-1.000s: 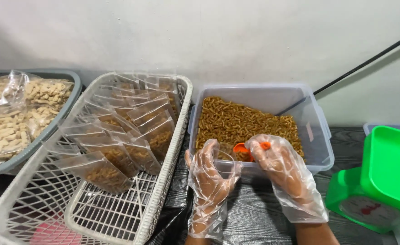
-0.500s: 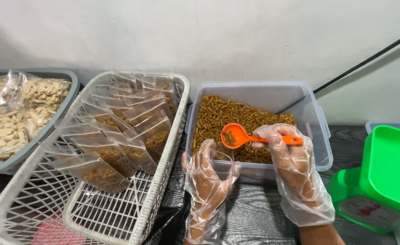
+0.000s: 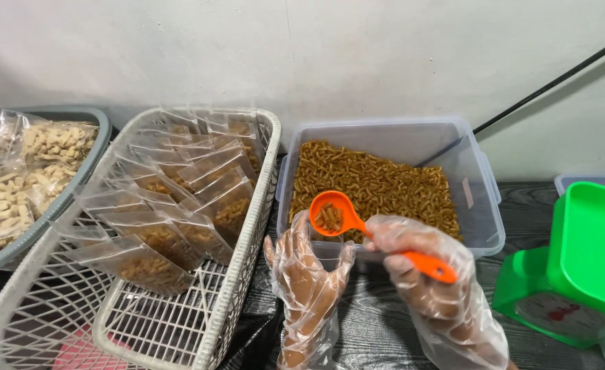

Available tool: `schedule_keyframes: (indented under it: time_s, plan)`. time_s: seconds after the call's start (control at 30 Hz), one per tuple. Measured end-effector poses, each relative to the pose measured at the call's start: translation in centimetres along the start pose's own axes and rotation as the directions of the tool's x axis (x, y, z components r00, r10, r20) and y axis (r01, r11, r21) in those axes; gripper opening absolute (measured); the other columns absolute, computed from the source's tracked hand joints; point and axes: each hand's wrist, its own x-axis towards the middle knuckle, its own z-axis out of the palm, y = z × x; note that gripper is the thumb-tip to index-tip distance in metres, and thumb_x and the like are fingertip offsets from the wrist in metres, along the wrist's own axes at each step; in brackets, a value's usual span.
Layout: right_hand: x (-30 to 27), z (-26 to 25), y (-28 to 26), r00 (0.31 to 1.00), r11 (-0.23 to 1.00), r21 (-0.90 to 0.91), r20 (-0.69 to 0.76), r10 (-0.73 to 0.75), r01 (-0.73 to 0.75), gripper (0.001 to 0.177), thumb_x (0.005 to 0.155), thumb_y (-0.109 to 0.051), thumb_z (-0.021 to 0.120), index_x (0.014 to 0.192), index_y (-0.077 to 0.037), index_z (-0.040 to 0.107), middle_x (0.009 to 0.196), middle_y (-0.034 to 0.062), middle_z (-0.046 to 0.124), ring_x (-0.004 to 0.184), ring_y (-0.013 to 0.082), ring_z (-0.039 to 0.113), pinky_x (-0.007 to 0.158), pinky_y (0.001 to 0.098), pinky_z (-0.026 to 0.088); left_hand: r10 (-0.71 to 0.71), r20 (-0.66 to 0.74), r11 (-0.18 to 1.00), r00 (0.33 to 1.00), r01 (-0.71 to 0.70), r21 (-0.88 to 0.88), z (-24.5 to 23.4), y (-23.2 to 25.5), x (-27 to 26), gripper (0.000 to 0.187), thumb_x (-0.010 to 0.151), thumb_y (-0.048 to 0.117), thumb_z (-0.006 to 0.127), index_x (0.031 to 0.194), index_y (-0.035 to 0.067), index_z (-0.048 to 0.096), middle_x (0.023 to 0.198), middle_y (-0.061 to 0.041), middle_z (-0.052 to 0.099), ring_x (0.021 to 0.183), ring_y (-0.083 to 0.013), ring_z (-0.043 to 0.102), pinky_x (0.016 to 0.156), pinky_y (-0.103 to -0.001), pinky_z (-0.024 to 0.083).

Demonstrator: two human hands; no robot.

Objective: Scooping dried snacks into plastic bags, weighing them on a scale, and placing them into a storage basket.

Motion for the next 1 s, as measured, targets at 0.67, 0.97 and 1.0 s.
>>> schedule_keyframes:
  time_s: [0.67, 0.97, 1.0]
  plan:
    - [2.7, -4.4, 1.3, 0.952, 0.794, -0.603, 0.283, 0.115, 0.083, 0.021, 0.104, -0.002, 0.046, 0.112, 0.007, 0.064, 0.117, 0.0292, 0.072, 0.102, 0.0347, 0.077, 0.087, 0.0379, 0.066, -0.021, 0.023, 0.998, 1.0, 0.022, -0.051, -0.4, 0.2, 0.3, 0.082, 0.08, 0.053, 0.075, 0.144, 0.008, 0.051, 0.131, -0.007, 0.07, 0.117, -0.027, 0.067, 0.116, -0.064, 0.033]
    - [-2.6, -8.1, 7.7, 0.807, -0.119, -0.798, 0.581, 0.107, 0.591, 0.043, 0.096, -0.003, 0.066, 0.139, -0.011, 0.059, 0.136, 0.0148, 0.063, 0.121, 0.026, 0.064, 0.109, 0.0375, 0.056, -0.037, 0.04, 0.996, 0.999, 0.04, -0.083, -0.5, 0.2, 0.3, 0.081, 0.078, 0.052, 0.076, 0.143, 0.008, 0.052, 0.133, -0.007, 0.07, 0.117, -0.0279, 0.067, 0.116, -0.065, 0.031]
    - [-2.5, -7.7, 7.8, 0.808, -0.119, -0.799, 0.58, 0.108, 0.589, 0.043, 0.096, -0.003, 0.066, 0.139, -0.011, 0.059, 0.136, 0.0148, 0.063, 0.121, 0.026, 0.064, 0.109, 0.0375, 0.056, -0.035, 0.042, 0.996, 0.998, 0.039, -0.083, -0.6, 0.2, 0.4, 0.081, 0.078, 0.052, 0.076, 0.143, 0.008, 0.052, 0.133, -0.007, 0.07, 0.117, -0.0279, 0.067, 0.116, -0.065, 0.031]
